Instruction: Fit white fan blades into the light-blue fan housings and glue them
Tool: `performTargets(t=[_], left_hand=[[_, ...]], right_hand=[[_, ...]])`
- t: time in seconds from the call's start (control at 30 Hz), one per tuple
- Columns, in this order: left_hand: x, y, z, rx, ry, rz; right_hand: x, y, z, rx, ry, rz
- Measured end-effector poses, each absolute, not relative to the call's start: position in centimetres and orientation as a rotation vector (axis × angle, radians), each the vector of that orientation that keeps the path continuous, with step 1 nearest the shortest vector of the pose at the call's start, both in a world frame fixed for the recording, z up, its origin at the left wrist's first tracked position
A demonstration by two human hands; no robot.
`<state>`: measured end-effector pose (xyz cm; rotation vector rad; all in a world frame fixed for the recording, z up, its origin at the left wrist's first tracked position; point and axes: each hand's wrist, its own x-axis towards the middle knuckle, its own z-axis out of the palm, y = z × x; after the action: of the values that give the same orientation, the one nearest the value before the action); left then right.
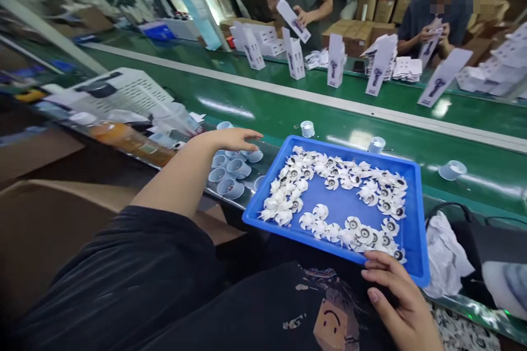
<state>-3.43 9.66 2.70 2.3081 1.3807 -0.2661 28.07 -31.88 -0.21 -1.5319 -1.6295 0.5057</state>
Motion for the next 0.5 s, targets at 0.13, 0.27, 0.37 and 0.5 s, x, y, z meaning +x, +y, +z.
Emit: performTargets(t=[0.13, 0.27, 0.37, 0.5], left_hand=[[-7.4, 5.9, 1.5, 2.41, 1.572, -0.45], [-7.1, 2.7, -0.4, 2.466, 1.892, -0.437], [-6.3, 1.6, -1.2, 2.568, 1.898, -0.449], [-6.2, 2.1, -1.8, 2.604, 1.847, -0.31]], right_hand=[[27.2, -29.2, 0.0, -1.414, -1.718, 0.601], [26.4, -28.1, 0.2, -1.346, -1.731, 0.67], [26.4, -28.5, 0.2, -1.347, -1.709, 0.674], [27.0, -30.5, -0.1, -1.431, -1.648, 0.643]])
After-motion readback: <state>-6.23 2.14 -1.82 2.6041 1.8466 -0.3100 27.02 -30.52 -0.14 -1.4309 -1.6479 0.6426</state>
